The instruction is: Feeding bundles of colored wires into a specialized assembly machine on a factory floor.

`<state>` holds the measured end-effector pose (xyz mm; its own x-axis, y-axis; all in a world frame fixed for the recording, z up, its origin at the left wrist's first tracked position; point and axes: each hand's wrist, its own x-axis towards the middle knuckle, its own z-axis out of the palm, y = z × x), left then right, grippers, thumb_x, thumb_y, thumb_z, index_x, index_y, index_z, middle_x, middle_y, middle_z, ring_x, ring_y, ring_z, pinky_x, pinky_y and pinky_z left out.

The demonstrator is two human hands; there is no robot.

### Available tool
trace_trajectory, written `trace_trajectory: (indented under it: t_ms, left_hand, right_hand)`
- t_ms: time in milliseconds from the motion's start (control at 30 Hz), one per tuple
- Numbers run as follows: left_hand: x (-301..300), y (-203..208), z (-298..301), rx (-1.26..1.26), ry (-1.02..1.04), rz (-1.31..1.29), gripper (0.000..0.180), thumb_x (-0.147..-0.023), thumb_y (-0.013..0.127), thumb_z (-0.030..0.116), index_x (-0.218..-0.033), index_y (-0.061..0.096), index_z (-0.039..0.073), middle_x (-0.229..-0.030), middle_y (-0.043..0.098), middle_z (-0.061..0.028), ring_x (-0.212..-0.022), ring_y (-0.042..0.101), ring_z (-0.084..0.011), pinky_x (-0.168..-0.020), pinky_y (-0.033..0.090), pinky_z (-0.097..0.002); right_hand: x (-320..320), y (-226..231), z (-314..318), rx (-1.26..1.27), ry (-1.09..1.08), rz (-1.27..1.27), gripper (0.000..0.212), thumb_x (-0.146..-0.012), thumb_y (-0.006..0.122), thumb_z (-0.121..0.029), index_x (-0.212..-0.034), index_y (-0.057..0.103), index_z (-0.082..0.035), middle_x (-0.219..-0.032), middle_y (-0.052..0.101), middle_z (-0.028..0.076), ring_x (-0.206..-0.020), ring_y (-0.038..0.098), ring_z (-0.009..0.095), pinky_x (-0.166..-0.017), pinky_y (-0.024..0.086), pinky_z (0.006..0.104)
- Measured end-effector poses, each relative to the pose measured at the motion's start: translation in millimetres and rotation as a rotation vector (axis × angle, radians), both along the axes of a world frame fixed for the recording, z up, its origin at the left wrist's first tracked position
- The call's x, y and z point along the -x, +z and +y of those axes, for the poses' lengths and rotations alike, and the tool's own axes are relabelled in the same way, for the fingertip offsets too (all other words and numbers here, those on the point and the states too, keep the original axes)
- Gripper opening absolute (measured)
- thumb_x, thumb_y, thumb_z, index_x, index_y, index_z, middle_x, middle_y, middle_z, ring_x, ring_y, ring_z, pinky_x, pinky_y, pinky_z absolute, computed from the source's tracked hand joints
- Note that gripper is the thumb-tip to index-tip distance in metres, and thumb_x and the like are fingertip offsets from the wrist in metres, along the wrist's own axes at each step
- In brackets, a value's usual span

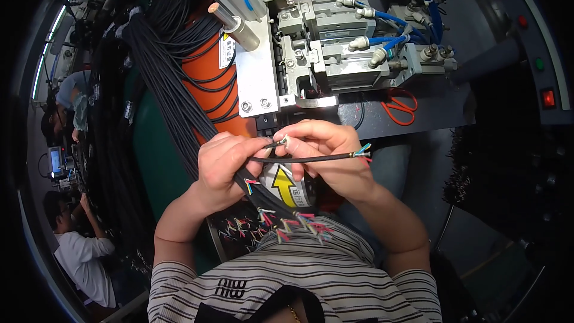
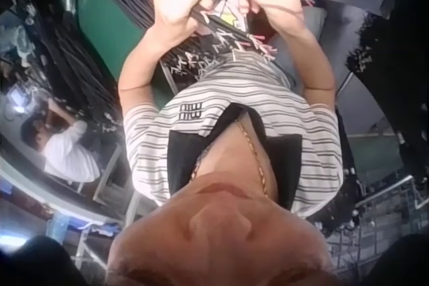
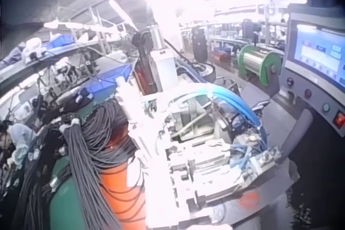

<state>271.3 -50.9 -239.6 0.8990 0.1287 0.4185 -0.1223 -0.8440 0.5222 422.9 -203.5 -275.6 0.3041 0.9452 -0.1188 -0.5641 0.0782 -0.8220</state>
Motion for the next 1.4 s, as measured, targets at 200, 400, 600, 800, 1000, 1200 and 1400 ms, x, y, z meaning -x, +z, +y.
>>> trace_trajectory:
  t_ms: [200,400,600,800,1000,1200,1400]
  left_hand:
    - [-3.9,-4.8,14.4,0.353,-0.084,0.101,0.02,-0.084,0.068,0.01,-0.101,0.065,0.001,-0.079,0.067,-0.0081,-0.067,0.064,-0.0241,-0.061,0.044,-0.0344]
    - [-7.6,-6.0,18.7,0.329,-0.216,0.126,0.029,-0.077,0.07,0.009,-0.104,0.065,0.001,-0.081,0.067,-0.0069,-0.071,0.065,-0.0223,-0.063,0.044,-0.0343]
    - [-4.7,0.1,-12.7,-0.249,-0.014,0.078,0.047,-0.067,0.071,0.014,-0.108,0.059,-0.006,-0.077,0.061,-0.0094,-0.064,0.059,-0.0243,-0.055,0.04,-0.0338]
    - [-7.5,-5.5,-9.1,-0.169,-0.015,0.005,0.036,-0.072,0.071,0.011,-0.103,0.06,-0.003,-0.072,0.059,-0.008,-0.057,0.057,-0.0222,-0.05,0.038,-0.0333]
    - [-11.9,-15.1,-4.7,0.031,-0.045,-0.041,0.018,-0.077,0.071,0.009,-0.09,0.061,0.001,-0.066,0.06,-0.0062,-0.053,0.058,-0.0221,-0.048,0.038,-0.0325]
    - [-10.9,-12.2,-8.9,0.01,0.0,0.002,0.013,-0.079,0.072,0.008,-0.084,0.061,0.002,-0.063,0.06,-0.0069,-0.049,0.056,-0.0229,-0.047,0.039,-0.0328]
    - [-14.1,-8.9,10.1,0.301,-0.155,0.062,0.009,-0.08,0.069,0.008,-0.084,0.062,0.004,-0.065,0.061,-0.0063,-0.053,0.059,-0.0228,-0.052,0.043,-0.0329]
  right_hand:
    - [-8.3,7.6,6.9,0.039,0.092,0.087,0.018,-0.09,0.063,-0.001,-0.108,0.064,0.005,-0.094,0.065,0.011,-0.058,0.063,0.012,-0.044,0.043,0.0188]
    - [-6.2,1.3,7.3,-0.063,0.055,-0.229,0.015,-0.086,0.066,0.005,-0.101,0.064,0.004,-0.099,0.062,0.01,-0.063,0.058,0.007,-0.051,0.042,0.0178]
    - [12.2,8.1,5.8,-0.005,-0.13,-0.24,0.006,-0.089,0.064,0.004,-0.095,0.064,0.004,-0.097,0.059,0.008,-0.065,0.051,0.004,-0.055,0.038,0.0174]
    - [-1.1,11.3,1.1,0.092,0.008,0.113,0.009,-0.094,0.061,-0.002,-0.093,0.066,0.005,-0.094,0.064,0.007,-0.066,0.061,0.007,-0.05,0.044,0.0183]
    - [-3.9,5.0,3.4,0.005,-0.088,-0.344,0.005,-0.089,0.064,0.0,-0.091,0.067,0.003,-0.09,0.065,0.009,-0.059,0.06,0.011,-0.047,0.044,0.0236]
    - [-1.9,13.0,3.8,-0.083,-0.279,-1.317,0.012,-0.082,0.063,0.007,-0.094,0.067,0.004,-0.086,0.064,0.009,-0.057,0.059,0.009,-0.047,0.045,0.024]
    - [-10.4,7.4,1.2,-0.091,-0.044,-0.638,0.013,-0.088,0.058,0.009,-0.097,0.067,0.008,-0.094,0.064,0.013,-0.06,0.062,0.01,-0.048,0.047,0.0201]
